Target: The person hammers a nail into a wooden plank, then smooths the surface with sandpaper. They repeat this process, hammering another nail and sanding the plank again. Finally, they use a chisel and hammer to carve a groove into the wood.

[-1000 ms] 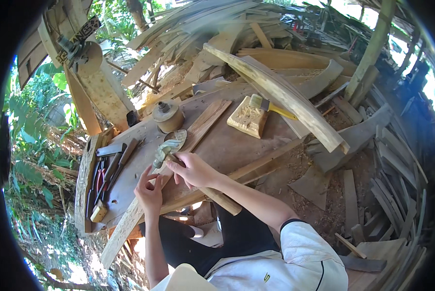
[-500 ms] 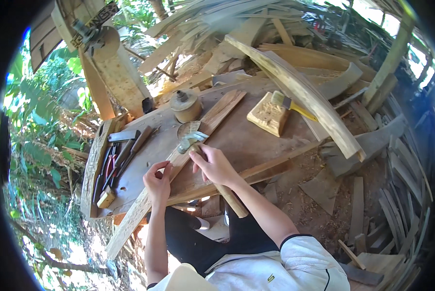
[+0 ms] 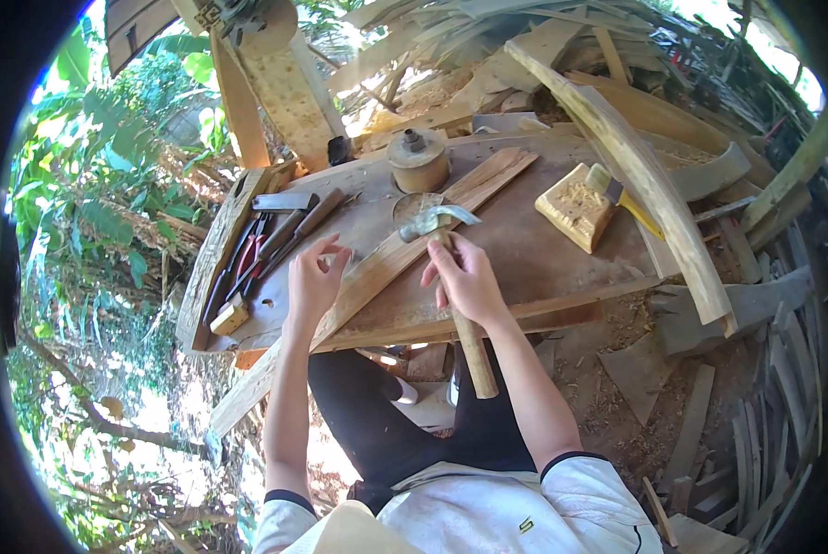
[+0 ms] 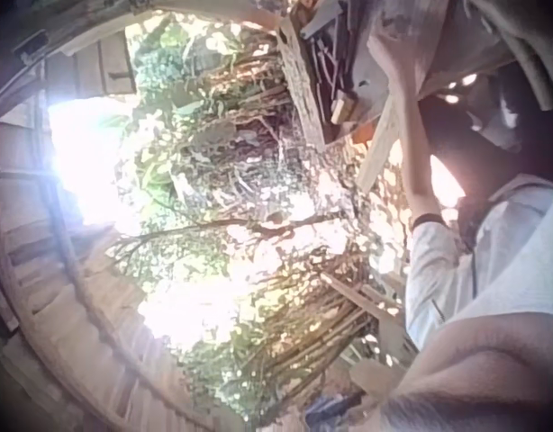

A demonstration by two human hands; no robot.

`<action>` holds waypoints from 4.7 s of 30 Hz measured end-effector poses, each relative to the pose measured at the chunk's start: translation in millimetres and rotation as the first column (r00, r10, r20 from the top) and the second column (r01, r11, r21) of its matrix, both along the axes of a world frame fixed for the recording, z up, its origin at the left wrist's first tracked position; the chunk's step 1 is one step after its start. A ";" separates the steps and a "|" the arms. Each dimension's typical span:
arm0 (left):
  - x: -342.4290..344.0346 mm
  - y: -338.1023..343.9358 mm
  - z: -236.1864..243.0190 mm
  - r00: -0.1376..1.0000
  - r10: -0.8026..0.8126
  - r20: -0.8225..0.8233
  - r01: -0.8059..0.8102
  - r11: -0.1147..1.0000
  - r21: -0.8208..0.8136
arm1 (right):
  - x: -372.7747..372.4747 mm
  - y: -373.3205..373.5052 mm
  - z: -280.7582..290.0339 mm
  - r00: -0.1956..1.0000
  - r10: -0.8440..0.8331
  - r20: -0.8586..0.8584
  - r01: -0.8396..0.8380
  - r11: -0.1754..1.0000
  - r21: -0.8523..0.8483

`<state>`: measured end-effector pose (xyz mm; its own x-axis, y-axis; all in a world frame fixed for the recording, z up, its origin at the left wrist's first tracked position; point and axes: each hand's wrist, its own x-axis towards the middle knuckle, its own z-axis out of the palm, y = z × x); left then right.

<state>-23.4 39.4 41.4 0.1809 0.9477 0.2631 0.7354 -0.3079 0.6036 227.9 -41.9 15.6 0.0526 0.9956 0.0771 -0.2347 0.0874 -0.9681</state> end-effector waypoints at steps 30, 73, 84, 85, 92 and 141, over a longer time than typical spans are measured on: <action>73.9 -41.4 -24.3 0.893 -0.389 -0.225 0.426 0.892 0.150 | 8.1 -0.6 -3.9 0.967 -0.116 -0.228 0.123 0.992 0.019; 106.8 -14.8 -21.4 0.958 -0.211 0.192 0.156 0.951 0.268 | 275.6 16.1 68.2 0.290 -0.407 0.866 0.552 0.810 0.196; 105.2 -15.9 -21.0 0.953 -0.214 0.214 0.148 0.946 0.289 | 274.2 26.3 88.9 0.208 -0.264 0.942 0.560 0.822 0.107; 107.8 -18.0 -20.9 0.952 -0.219 0.214 0.152 0.945 0.291 | 276.9 21.2 89.0 0.169 -0.264 0.950 0.560 0.819 0.128; 108.6 -14.4 -26.0 0.949 -0.229 0.219 0.164 0.946 0.280 | 262.3 20.1 105.0 -0.081 -0.175 0.981 0.487 0.852 0.192; 47.7 -71.8 22.7 0.476 -0.113 0.872 0.561 0.803 -0.203 | 10.7 -27.9 93.1 0.293 -0.340 0.894 -0.318 0.847 0.426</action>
